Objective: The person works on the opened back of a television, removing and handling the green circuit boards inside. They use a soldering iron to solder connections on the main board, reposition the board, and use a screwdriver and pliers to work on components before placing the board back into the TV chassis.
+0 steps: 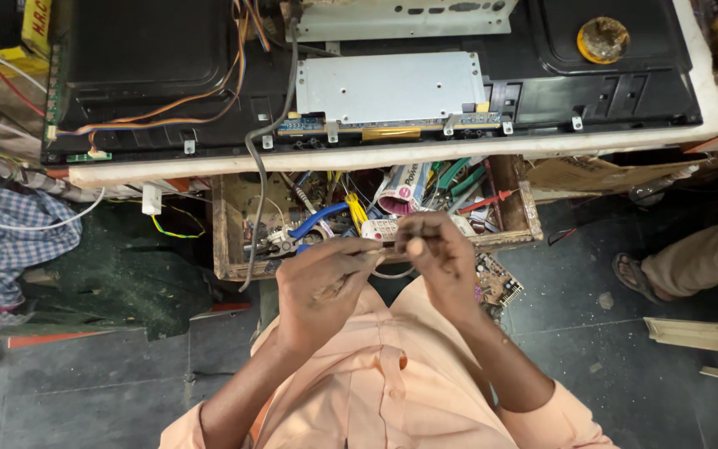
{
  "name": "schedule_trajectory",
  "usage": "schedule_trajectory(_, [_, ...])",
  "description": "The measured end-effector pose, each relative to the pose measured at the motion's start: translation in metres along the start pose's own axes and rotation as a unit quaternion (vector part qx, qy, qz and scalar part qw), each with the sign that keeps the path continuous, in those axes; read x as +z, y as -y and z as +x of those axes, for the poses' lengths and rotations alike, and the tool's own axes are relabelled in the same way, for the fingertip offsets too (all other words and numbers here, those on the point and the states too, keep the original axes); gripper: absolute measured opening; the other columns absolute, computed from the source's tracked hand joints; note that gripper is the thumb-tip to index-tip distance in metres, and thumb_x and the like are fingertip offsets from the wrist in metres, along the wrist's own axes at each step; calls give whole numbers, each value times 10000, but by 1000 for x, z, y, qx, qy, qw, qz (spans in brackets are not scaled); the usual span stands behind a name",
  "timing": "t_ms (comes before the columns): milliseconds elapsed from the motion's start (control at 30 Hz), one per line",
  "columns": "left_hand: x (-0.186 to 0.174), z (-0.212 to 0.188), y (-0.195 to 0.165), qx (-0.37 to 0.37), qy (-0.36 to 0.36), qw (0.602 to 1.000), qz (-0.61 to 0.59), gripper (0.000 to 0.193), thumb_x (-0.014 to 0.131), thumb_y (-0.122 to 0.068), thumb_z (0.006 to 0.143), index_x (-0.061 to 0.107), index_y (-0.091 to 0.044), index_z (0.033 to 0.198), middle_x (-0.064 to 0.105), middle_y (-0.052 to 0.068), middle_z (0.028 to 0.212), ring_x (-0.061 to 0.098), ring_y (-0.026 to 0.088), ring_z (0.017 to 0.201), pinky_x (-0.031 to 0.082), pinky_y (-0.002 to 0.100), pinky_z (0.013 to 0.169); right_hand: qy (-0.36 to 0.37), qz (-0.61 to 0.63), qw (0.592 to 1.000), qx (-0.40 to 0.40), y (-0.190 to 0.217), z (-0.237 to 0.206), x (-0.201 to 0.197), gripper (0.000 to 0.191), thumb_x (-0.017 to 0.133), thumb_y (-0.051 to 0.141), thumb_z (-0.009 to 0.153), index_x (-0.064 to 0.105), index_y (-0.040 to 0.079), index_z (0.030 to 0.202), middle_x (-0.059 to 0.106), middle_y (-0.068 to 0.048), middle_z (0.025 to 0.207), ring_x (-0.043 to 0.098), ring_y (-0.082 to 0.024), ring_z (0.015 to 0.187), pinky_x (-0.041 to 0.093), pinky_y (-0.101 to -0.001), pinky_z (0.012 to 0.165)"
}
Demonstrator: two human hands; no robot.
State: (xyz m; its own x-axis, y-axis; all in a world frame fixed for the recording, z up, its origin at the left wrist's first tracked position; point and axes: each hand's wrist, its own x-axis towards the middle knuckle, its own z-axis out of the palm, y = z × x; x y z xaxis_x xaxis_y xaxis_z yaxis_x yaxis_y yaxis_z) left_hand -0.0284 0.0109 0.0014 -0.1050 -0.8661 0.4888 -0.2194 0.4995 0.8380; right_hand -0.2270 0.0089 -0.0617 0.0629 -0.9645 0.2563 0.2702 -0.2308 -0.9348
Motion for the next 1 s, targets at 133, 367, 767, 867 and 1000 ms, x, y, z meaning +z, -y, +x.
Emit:
schedule_trajectory(133, [0, -2, 1, 29, -1, 1000, 5, 51, 777, 35, 886, 766, 23, 933, 779, 124, 1056, 786, 180, 878, 635, 269, 756, 14, -26, 998, 52, 21, 0, -2, 202, 669, 140, 1024, 660, -24, 1142, 677, -47, 1033, 624, -87, 924, 516, -227, 825])
schedule_trajectory(367, [2, 0, 3, 11, 56, 998, 8, 102, 752, 22, 895, 770, 19, 996, 782, 126, 1066, 794, 198, 890, 642, 282, 780, 54, -66, 989, 119, 31, 2, 2, 103, 666, 74, 1005, 687, -24, 1030, 681, -12, 921, 599, -52, 849, 503, -213, 746])
schedule_trajectory(767, [1, 1, 12, 3, 98, 995, -5, 131, 778, 1, 885, 759, 8, 1014, 783, 123, 1026, 788, 221, 908, 633, 303, 800, 56, 31, 977, 205, 18, 3, -7, 86, 633, 29, 993, 650, -3, 915, 573, 6, 728, 463, -47, 608, 361, -203, 537])
schedule_trajectory(867, [2, 0, 11, -20, 68, 997, -19, 139, 791, 6, 871, 766, 4, 1008, 791, 121, 1025, 792, 200, 918, 632, 293, 806, 23, 80, 973, 217, 20, 7, -11, 88, 628, 59, 975, 631, 3, 907, 567, 1, 723, 431, -63, 576, 300, -217, 501])
schedule_trajectory(1000, [-1, 2, 13, -36, 44, 998, -42, 127, 793, 28, 869, 769, 10, 993, 792, 117, 1027, 785, 182, 931, 627, 285, 811, -15, 1, 981, 195, 31, 10, -13, 168, 634, 145, 1021, 640, 0, 936, 562, -7, 693, 418, -65, 578, 307, -224, 512])
